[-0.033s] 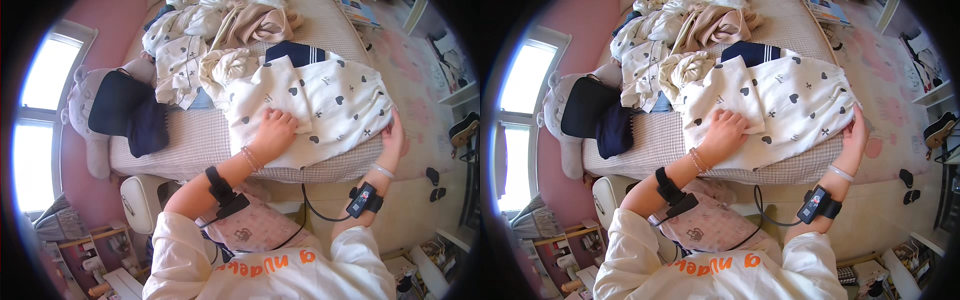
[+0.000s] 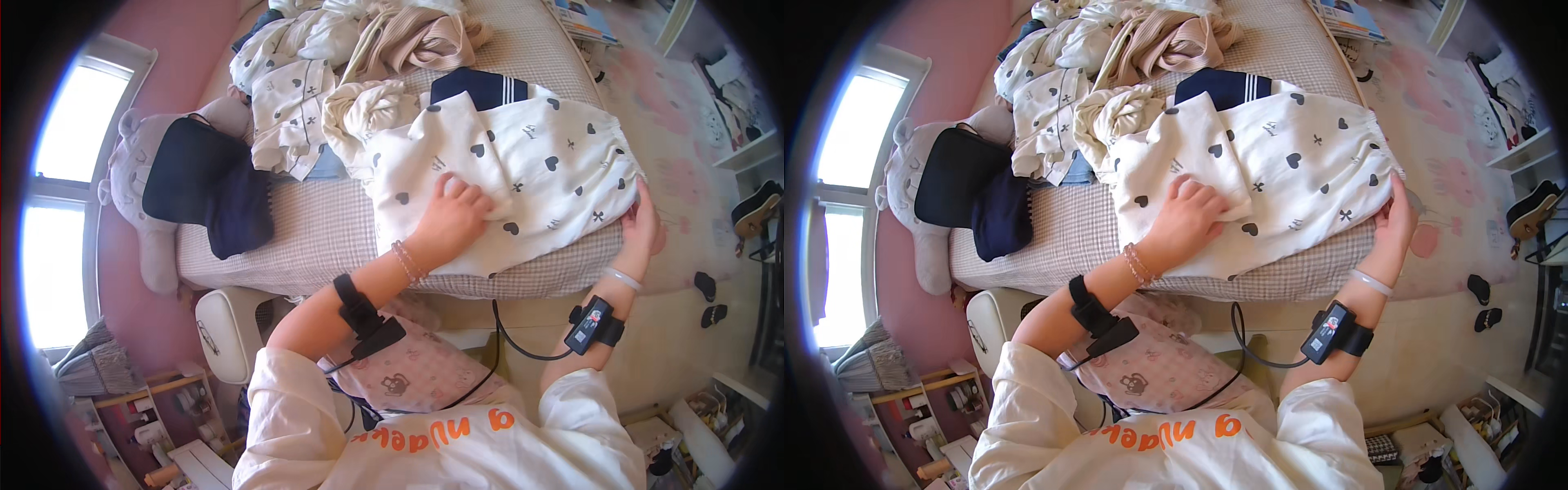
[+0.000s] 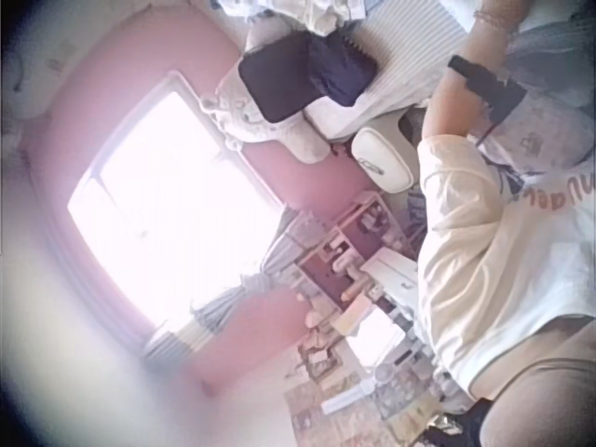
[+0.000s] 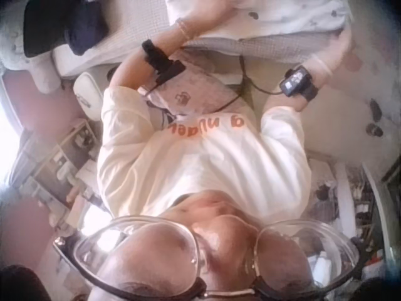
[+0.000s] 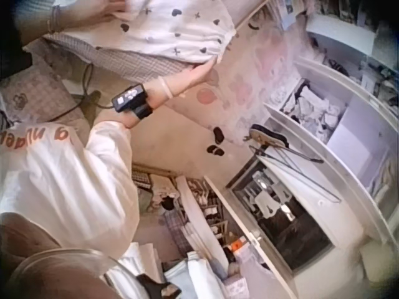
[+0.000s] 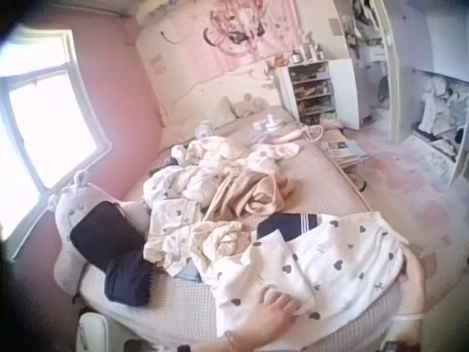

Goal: Fold various items of clothing on a bed.

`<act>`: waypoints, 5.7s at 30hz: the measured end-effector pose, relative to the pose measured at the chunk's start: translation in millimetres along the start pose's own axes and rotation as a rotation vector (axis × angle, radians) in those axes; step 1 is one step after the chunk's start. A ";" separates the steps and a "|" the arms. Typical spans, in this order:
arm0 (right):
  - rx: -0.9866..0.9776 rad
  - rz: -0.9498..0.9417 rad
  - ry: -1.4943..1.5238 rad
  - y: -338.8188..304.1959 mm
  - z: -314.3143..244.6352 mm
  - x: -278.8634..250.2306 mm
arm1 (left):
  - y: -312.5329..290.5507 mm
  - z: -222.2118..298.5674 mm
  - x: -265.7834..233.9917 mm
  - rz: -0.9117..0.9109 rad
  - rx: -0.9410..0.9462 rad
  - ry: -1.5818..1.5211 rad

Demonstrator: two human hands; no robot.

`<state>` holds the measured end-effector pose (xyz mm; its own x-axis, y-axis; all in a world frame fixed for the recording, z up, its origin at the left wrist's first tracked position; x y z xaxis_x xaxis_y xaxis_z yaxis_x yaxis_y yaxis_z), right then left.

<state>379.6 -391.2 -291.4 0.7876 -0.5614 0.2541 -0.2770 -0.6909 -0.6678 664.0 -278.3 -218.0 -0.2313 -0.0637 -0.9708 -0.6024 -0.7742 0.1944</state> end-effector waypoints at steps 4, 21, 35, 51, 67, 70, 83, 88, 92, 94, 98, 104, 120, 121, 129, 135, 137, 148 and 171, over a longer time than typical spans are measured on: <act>-0.007 -0.061 -0.151 12.8 6.5 -1.6 | 5.8 26.9 2.4 0.106 0.250 -0.225; -0.013 -0.357 0.244 4.4 8.1 15.1 | -27.2 -169.5 -48.9 -0.230 -0.452 -0.229; -1.311 -1.057 -1.439 -231.4 167.6 168.1 | -70.5 -204.6 -34.2 0.525 -0.598 -0.510; -1.376 -0.866 -1.030 -250.8 164.4 161.3 | -105.9 -137.6 -19.7 -0.226 -0.582 -0.667; -0.545 -0.157 -0.844 -129.7 87.8 89.5 | -128.3 -154.2 -4.5 0.490 -1.174 -1.052; 0.097 -0.629 -0.611 -92.1 122.3 107.9 | -127.5 -133.1 17.5 0.561 -1.132 -1.346; 0.410 -0.868 -0.532 -135.9 155.3 76.1 | -134.7 -66.7 -29.3 0.341 -0.810 -1.774; 0.255 -1.059 -0.514 -189.4 149.2 139.3 | -169.0 -111.1 -99.2 0.439 -0.615 -1.212; 0.083 -1.206 -0.498 -220.1 143.1 262.9 | -184.7 -199.0 -192.8 0.647 -0.519 -0.890; 0.054 -1.300 -0.459 -226.1 152.6 340.3 | -214.4 -269.7 -242.9 0.699 -0.701 -0.271; -0.033 -0.959 -0.909 -175.9 206.8 419.7 | -239.0 -309.6 -241.1 0.571 -1.035 0.300; -1.052 -0.763 -1.056 -166.2 193.0 377.1 | -225.3 -289.7 -88.2 0.006 -0.627 0.329; -1.247 -0.682 -1.653 -189.4 205.8 326.8 | -185.5 47.8 -289.3 0.878 0.535 -0.150; -1.222 -0.697 -1.748 -198.6 206.5 319.8 | -186.7 61.6 -294.8 0.867 0.569 -0.183; -0.984 -0.991 -2.188 -274.0 222.0 188.1 | -211.5 130.5 -300.9 0.911 0.688 -0.313; -0.747 -0.933 -1.788 -257.1 197.0 154.6 | -242.0 134.6 -289.5 1.157 0.669 -0.481; -0.597 -0.994 -1.467 -228.7 190.9 144.3 | -246.6 122.0 -261.5 1.362 0.482 -0.646; -0.720 -1.095 -0.313 -331.2 40.9 171.1 | -224.8 60.1 -125.7 0.954 -0.552 -0.730; -1.251 -0.574 -1.164 -242.6 118.8 169.1 | -185.3 56.2 -59.0 0.254 -0.665 -0.127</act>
<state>645.3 -264.4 -169.5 0.7140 0.0400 -0.6990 0.3674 -0.8713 0.3255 746.4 -95.8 -188.9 -0.4133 -0.2501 -0.8756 0.0643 -0.9672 0.2459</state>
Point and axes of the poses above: each hand's wrist, its own y-axis towards the middle knuckle, its own x-axis out of the palm, z = x × y, the point moved 7 cm from there along y, towards the middle knuckle, and after that the axes turned 13 degrees about x, right-handed, at the moved point
